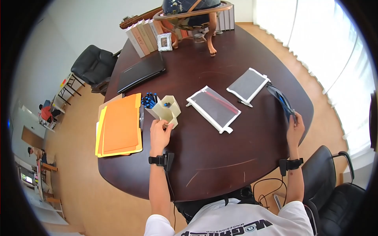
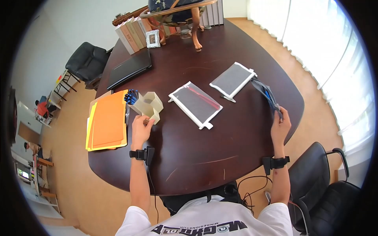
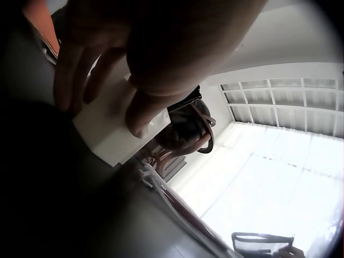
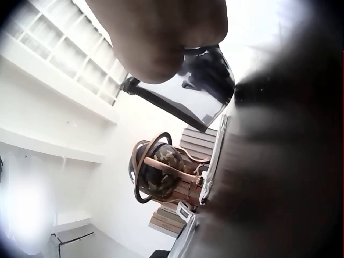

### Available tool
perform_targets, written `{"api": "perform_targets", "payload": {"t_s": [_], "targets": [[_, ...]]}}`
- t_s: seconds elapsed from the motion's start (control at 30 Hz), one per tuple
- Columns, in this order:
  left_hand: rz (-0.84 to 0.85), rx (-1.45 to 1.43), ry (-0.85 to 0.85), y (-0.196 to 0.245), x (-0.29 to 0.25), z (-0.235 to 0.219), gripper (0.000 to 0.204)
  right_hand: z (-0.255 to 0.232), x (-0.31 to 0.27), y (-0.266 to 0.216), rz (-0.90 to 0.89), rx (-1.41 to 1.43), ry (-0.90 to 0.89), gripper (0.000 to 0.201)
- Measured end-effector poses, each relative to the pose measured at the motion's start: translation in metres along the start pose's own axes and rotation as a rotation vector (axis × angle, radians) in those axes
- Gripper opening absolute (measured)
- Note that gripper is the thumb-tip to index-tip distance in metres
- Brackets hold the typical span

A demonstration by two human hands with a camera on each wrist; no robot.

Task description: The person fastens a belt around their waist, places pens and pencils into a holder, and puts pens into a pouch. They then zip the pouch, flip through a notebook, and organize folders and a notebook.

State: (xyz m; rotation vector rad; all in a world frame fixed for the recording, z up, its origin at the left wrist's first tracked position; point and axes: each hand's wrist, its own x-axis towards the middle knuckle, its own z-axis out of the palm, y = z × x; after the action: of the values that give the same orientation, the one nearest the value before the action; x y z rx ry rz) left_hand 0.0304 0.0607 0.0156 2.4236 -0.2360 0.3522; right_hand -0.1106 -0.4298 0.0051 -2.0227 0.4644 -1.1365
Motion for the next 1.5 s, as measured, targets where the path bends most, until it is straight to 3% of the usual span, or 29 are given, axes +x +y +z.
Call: {"api": "perform_targets", "payload": {"t_s": [0.27,0.33,0.37,0.43,0.57,0.67,0.73,0.83,0.93,1.03,1.07,1.17,1.4,1.5], "targets": [[0.049,0.121,0.024,0.000,0.058,0.033,0.027,0.025,0.009,-0.017,-0.006,-0.177,-0.173,0.022],[0.168,0.106,0.064,-0.013,0.072,0.048,0.027,0.036,0.012,-0.012,-0.077,-0.211,-0.167,0.023],[0.175,0.042,0.035,-0.011,0.073,0.046,0.032,0.042,0.011,-0.004,-0.141,-0.222,-0.150,0.025],[-0.016,-0.101,-0.089,0.013,0.064,0.027,0.048,0.043,0.012,-0.025,0.027,-0.140,-0.265,0.029],[0.118,0.116,0.067,-0.015,0.031,-0.021,0.058,0.033,0.001,-0.013,0.051,0.130,-0.328,0.044],[-0.089,0.443,0.118,-0.097,0.010,-0.069,0.082,0.011,-0.017,-0.029,0.111,0.254,-0.275,0.035],[-0.361,0.633,0.078,-0.176,0.009,-0.106,0.090,0.002,-0.033,-0.036,0.110,0.329,-0.301,0.029],[-0.713,0.660,0.170,-0.174,-0.012,-0.162,0.095,0.013,-0.049,-0.091,0.164,0.458,-0.481,0.022],[-0.867,0.566,0.113,-0.175,-0.025,-0.177,0.095,0.045,-0.077,-0.140,0.210,0.597,-0.713,0.017],[-0.846,0.586,0.074,-0.202,-0.026,-0.178,0.092,0.090,-0.106,-0.156,0.261,0.727,-0.923,0.021],[-0.908,0.566,0.077,-0.173,-0.026,-0.181,0.092,0.102,-0.114,-0.158,0.294,0.756,-0.984,0.022],[-0.995,0.567,0.109,-0.155,-0.024,-0.185,0.096,0.129,-0.135,-0.165,0.408,0.840,-1.115,0.020],[-1.123,0.479,0.117,-0.138,-0.042,-0.201,0.118,0.140,-0.149,-0.160,0.484,0.850,-1.172,0.013],[-1.022,0.413,0.177,-0.154,-0.061,-0.201,0.110,0.142,-0.146,-0.160,0.483,0.841,-1.184,0.011]]}}
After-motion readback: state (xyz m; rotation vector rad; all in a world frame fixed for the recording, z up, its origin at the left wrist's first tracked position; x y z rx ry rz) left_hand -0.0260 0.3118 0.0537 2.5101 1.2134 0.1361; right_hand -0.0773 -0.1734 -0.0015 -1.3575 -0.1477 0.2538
